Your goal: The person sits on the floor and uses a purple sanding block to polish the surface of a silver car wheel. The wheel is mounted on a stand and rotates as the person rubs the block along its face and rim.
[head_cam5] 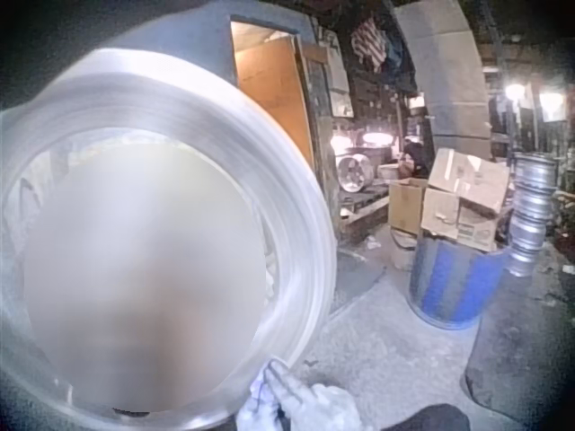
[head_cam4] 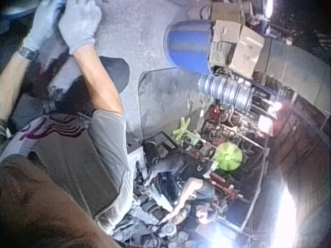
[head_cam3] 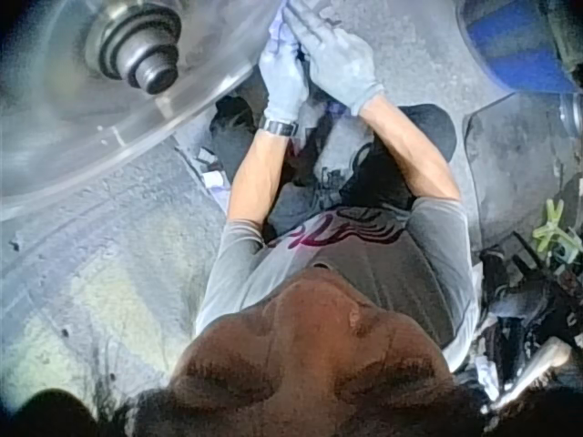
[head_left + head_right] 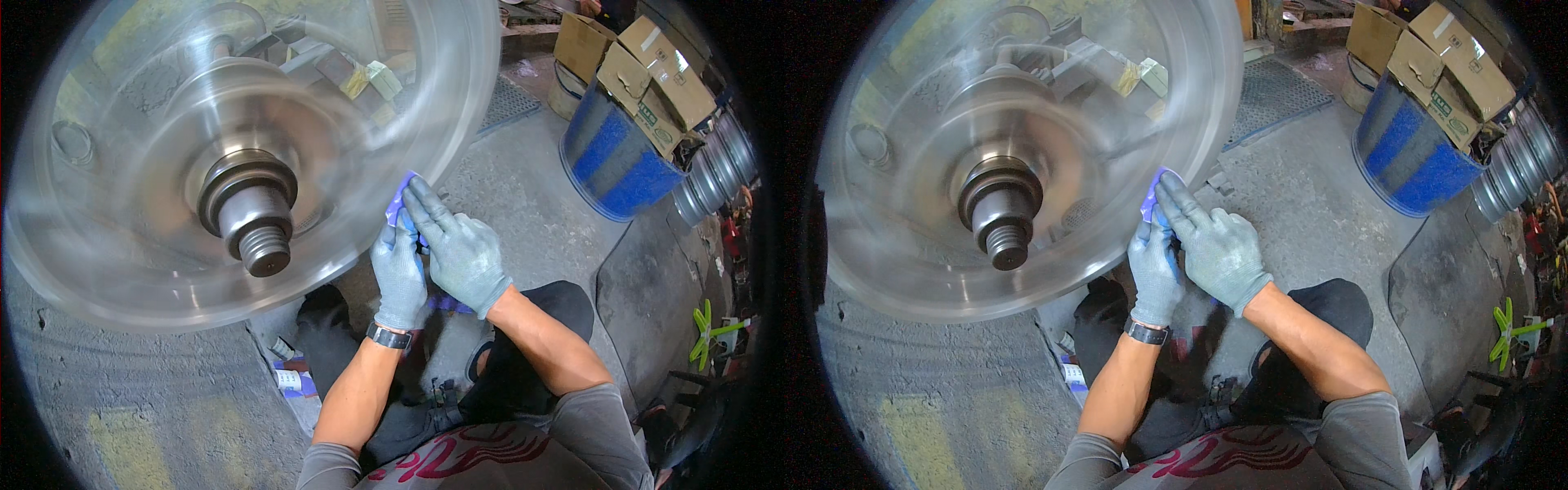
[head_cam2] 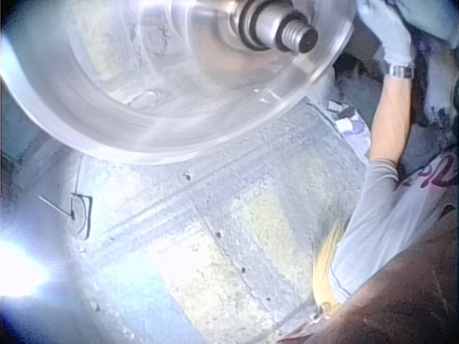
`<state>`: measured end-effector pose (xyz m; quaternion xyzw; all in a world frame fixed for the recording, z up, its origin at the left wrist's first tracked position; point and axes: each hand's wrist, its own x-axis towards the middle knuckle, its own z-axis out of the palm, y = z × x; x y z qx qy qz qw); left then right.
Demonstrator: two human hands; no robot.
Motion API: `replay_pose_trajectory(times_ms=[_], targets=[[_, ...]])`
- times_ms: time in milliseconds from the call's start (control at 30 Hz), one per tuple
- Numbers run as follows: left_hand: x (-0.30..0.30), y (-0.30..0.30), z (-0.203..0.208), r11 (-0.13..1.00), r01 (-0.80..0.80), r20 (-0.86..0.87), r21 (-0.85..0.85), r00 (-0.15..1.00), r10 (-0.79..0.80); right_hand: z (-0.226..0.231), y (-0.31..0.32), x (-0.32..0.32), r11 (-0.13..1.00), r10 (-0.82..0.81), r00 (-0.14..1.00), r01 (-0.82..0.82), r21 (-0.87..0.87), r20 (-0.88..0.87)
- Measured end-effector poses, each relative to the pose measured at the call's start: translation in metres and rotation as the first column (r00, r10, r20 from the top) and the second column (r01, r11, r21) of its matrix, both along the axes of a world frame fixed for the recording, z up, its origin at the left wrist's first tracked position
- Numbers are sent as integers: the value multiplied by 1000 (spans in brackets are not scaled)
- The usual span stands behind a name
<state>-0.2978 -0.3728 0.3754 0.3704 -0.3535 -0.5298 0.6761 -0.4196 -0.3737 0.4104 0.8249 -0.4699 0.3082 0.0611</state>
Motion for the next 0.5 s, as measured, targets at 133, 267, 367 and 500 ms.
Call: replay_pose_trajectory(times_ms=[133,267,367,500], targets=[[-4,2,5,1000,-1,25,24,1000,1,-2,1,-1,1000,-13,1000,14,-25,10],[-4,2,6,998,-1,-15,68,1000,2,7,5,2,999,-33,999,33,19,9],[-4,1,4,998,1,-10,56,1000,-1,6,6,2,999,-40,999,40,16,19],[-1,-1,-4,999,28,38,20,999,-29,5,6,2,998,-58,998,58,26,0]])
